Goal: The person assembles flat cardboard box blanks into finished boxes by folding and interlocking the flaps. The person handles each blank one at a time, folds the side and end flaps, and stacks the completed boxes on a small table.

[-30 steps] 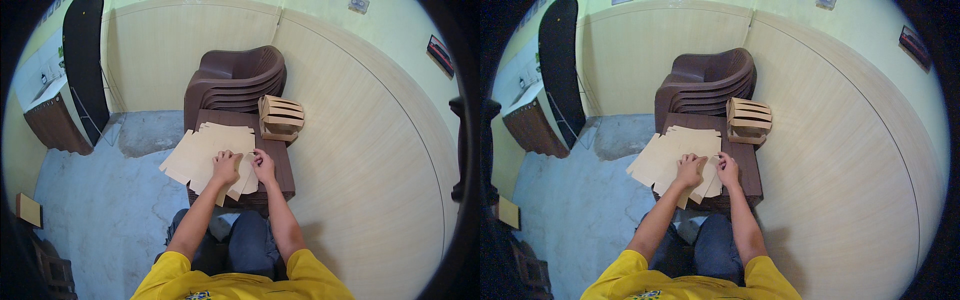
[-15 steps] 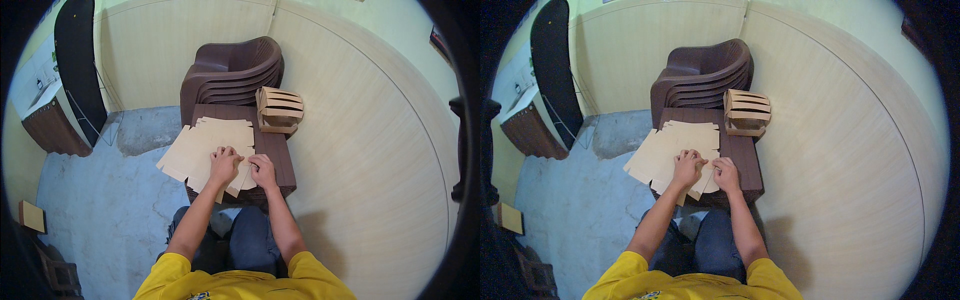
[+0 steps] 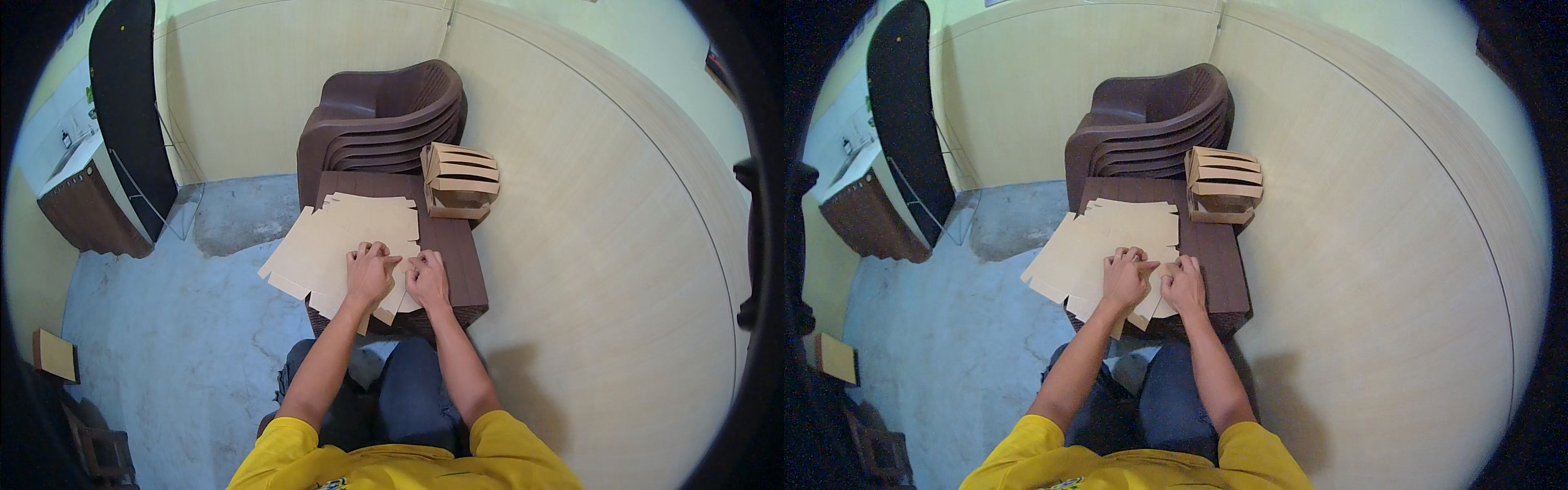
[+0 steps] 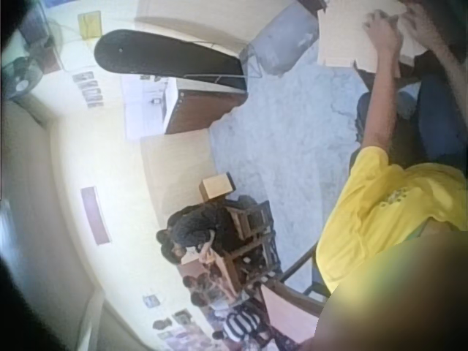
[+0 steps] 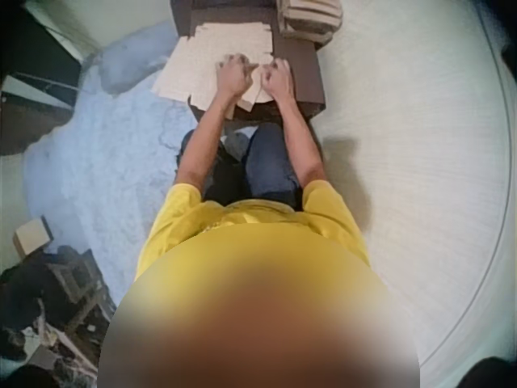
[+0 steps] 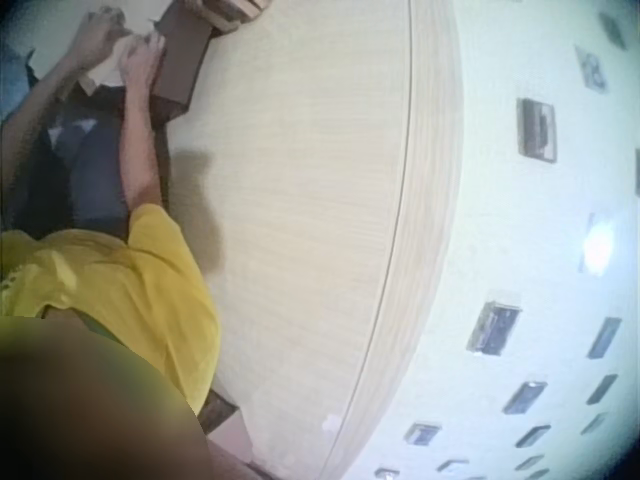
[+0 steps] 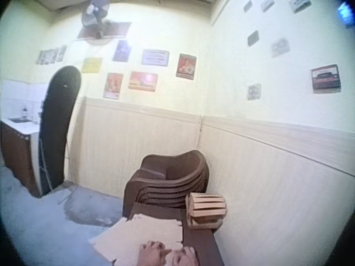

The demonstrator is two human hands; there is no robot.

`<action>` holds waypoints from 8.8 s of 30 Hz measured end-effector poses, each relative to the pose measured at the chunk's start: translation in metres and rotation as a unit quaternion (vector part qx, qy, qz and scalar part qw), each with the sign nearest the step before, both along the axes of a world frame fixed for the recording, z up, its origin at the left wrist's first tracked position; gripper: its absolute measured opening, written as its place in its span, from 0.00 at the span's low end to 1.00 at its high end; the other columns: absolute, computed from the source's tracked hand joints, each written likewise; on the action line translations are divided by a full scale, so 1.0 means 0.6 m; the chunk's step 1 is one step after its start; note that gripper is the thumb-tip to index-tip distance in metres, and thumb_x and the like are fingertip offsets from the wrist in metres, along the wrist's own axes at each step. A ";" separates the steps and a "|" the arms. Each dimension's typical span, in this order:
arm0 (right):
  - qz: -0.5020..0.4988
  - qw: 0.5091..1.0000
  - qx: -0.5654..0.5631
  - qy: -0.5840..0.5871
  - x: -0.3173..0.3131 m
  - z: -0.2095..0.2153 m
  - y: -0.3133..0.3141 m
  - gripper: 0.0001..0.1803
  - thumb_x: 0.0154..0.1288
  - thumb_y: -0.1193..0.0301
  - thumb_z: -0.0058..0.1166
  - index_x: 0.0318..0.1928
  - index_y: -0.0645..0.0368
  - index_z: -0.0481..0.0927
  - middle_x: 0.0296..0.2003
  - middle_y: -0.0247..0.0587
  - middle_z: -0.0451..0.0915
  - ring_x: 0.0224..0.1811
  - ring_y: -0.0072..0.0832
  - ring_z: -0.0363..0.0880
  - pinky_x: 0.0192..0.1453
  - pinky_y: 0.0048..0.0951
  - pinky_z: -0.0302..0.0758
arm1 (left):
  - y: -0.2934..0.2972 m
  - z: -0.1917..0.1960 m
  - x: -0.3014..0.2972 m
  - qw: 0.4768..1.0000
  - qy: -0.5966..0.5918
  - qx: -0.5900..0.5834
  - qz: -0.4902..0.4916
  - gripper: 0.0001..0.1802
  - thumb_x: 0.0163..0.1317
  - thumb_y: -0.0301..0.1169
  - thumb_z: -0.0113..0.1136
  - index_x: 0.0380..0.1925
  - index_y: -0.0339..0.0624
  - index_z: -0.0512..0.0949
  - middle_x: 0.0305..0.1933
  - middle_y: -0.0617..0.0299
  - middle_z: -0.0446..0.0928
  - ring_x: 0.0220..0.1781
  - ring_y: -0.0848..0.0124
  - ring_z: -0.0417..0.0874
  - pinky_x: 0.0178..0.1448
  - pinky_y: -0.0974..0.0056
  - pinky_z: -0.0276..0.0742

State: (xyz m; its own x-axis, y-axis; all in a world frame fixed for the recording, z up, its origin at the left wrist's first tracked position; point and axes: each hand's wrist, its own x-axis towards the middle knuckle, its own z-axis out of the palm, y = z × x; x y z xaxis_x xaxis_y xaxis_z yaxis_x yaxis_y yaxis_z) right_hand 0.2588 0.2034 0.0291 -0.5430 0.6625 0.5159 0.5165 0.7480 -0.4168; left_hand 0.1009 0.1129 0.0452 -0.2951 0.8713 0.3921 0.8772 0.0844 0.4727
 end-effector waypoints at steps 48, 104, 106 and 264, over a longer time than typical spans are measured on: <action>0.077 0.997 0.025 0.007 -0.016 0.090 -0.057 0.31 0.57 0.72 0.61 0.65 0.55 0.85 0.64 0.49 0.79 0.73 0.50 0.71 0.79 0.55 0.65 | -0.201 0.020 -0.044 0.984 0.122 -0.128 0.027 0.44 0.54 0.61 0.78 0.69 0.57 0.82 0.79 0.64 0.73 0.79 0.55 0.71 0.75 0.40 0.67; 0.038 0.970 -0.238 -0.021 -0.047 0.016 -0.050 0.45 0.50 0.69 0.85 0.70 0.56 0.78 0.56 0.50 0.77 0.63 0.47 0.79 0.71 0.45 0.77 | -0.122 -0.010 -0.125 0.984 -0.173 -0.039 0.025 0.24 0.45 0.33 0.88 0.43 0.47 0.87 0.46 0.54 0.83 0.52 0.53 0.86 0.58 0.50 0.83; 0.035 0.975 -0.217 -0.030 -0.049 0.016 -0.054 0.45 0.52 0.66 0.84 0.71 0.55 0.77 0.58 0.51 0.77 0.65 0.48 0.78 0.72 0.46 0.76 | -0.122 -0.012 -0.125 0.985 -0.165 -0.049 0.021 0.25 0.46 0.32 0.88 0.45 0.47 0.87 0.46 0.55 0.83 0.52 0.54 0.86 0.58 0.50 0.83; 0.048 0.996 0.074 0.024 -0.090 0.021 -0.092 0.16 0.57 0.65 0.77 0.47 0.48 0.92 0.59 0.38 0.79 0.69 0.46 0.71 0.71 0.50 0.68 | -0.152 0.013 -0.041 0.985 -0.076 -0.048 0.144 0.12 0.64 0.39 0.76 0.44 0.51 0.89 0.49 0.53 0.79 0.50 0.52 0.88 0.53 0.46 0.85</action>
